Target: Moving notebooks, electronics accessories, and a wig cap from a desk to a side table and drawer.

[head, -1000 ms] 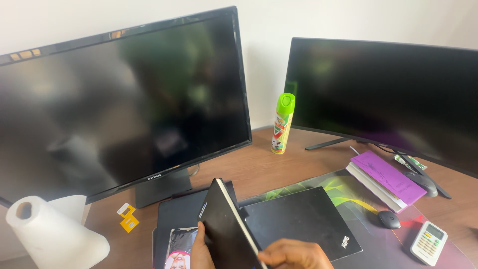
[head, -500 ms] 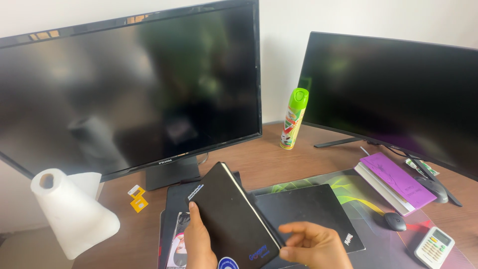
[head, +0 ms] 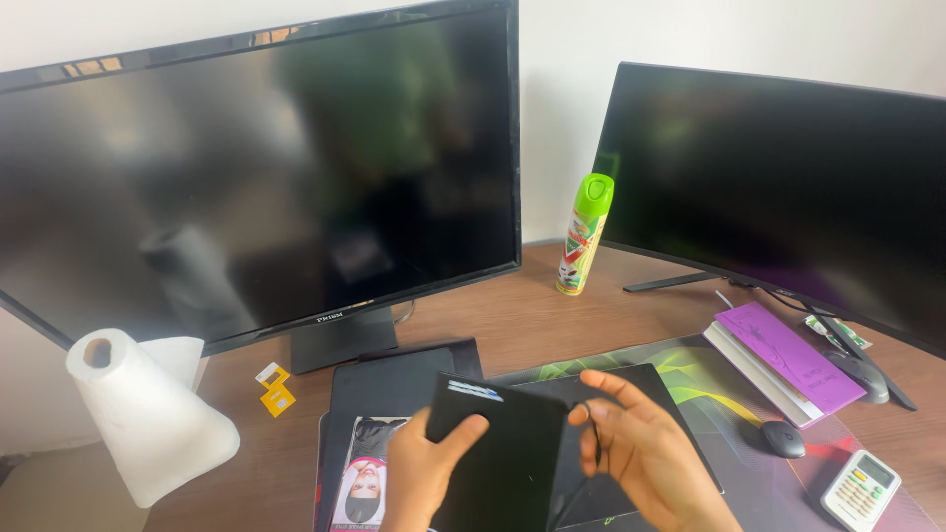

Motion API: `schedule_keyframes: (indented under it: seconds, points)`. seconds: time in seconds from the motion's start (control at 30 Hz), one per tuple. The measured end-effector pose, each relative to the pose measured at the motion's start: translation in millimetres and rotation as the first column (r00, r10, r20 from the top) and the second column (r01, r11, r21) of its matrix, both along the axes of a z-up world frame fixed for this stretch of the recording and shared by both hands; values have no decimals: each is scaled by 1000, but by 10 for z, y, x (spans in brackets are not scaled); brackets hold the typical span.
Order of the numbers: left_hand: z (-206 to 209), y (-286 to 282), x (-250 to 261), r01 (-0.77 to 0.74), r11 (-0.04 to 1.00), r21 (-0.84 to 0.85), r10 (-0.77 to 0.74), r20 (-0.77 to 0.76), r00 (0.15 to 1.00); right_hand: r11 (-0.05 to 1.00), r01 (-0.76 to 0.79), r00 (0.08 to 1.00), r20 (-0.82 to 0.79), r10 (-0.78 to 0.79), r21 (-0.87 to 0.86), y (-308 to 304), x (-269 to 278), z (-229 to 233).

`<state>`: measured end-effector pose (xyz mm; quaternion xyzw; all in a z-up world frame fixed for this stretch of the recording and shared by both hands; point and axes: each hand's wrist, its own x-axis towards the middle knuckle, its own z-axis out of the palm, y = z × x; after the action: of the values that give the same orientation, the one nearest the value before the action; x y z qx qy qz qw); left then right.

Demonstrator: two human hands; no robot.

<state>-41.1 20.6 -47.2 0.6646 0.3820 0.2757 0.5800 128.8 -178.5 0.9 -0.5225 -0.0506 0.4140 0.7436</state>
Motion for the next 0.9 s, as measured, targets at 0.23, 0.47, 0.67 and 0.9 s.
schedule_keyframes:
  seconds: [0.23, 0.47, 0.67, 0.9]
  points:
    - [272, -105, 90, 68, 968, -240, -95, -102, 990, 978, 126, 972, 218, -88, -165, 174, 349, -260]
    - [25, -179, 267, 68, 998, -1, -68, -69, 995, 923, 380, 185, 983, -14, -59, 599, -360, -419]
    - [-255, -188, 293, -85, 996, 34, 90, -195, 977, 836, 204, 42, 858, 512, -509, 647, -239, -671]
    - [-16, -110, 352, -55, 998, -21, 50, -214, 976, 903, 402, 75, 989, 130, -149, 705, -135, -871]
